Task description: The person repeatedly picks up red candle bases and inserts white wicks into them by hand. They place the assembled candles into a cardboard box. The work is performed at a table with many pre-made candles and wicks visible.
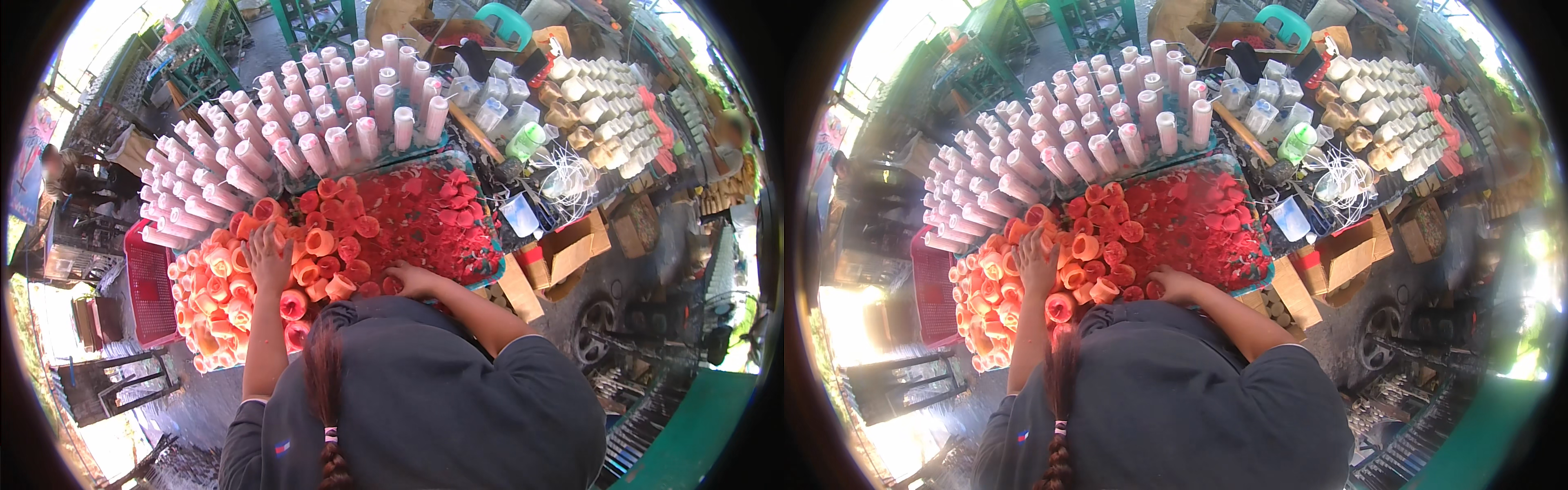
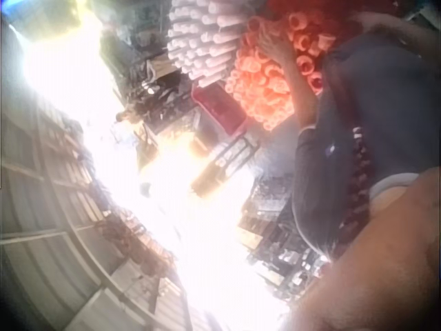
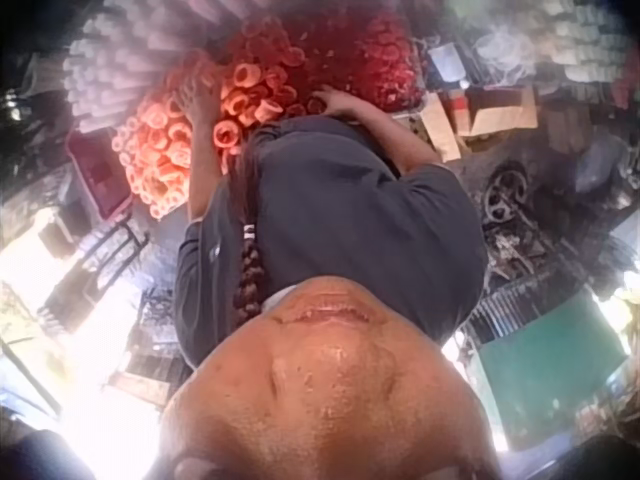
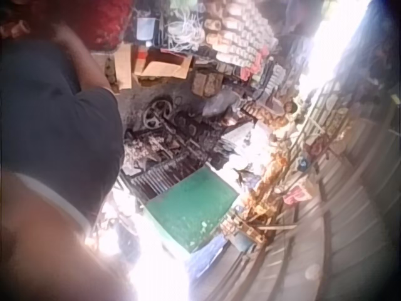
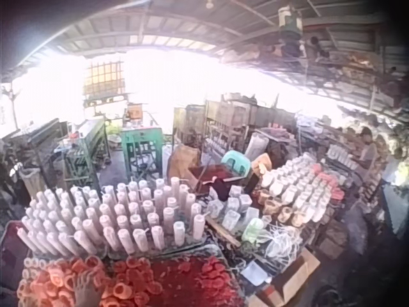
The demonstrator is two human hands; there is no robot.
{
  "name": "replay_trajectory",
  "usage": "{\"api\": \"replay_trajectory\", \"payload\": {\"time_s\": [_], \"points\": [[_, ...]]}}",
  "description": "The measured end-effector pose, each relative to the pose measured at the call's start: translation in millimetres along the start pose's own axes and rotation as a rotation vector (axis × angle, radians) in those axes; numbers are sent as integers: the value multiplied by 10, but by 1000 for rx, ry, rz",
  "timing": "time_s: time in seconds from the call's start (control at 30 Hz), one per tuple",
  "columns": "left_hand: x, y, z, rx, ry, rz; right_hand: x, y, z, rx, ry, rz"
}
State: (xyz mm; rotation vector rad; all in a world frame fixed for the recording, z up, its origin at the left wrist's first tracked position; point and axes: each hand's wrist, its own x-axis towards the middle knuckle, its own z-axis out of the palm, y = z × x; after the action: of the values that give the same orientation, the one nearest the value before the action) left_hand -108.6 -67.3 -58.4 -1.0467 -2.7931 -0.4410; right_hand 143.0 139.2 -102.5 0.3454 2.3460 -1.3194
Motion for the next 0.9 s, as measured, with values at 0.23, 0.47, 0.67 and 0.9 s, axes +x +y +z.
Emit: {"api": "replay_trajectory", "payload": {"time_s": [0.23, 0.47, 0.67, 0.9], "points": [[-15, -11, 28, 10, 19, 11, 1, 12, 5, 18, 3, 5], [-15, -10, 32, 0, 15, 6, 13, 18, -5, -1, 3, -4], [-6, -23, 45, -4, -1, -2, 43, 69, 27, -30, 21, -9], [-3, 9, 10, 3, -15, -15, 35, 77, 37, -41, 30, 3]]}}
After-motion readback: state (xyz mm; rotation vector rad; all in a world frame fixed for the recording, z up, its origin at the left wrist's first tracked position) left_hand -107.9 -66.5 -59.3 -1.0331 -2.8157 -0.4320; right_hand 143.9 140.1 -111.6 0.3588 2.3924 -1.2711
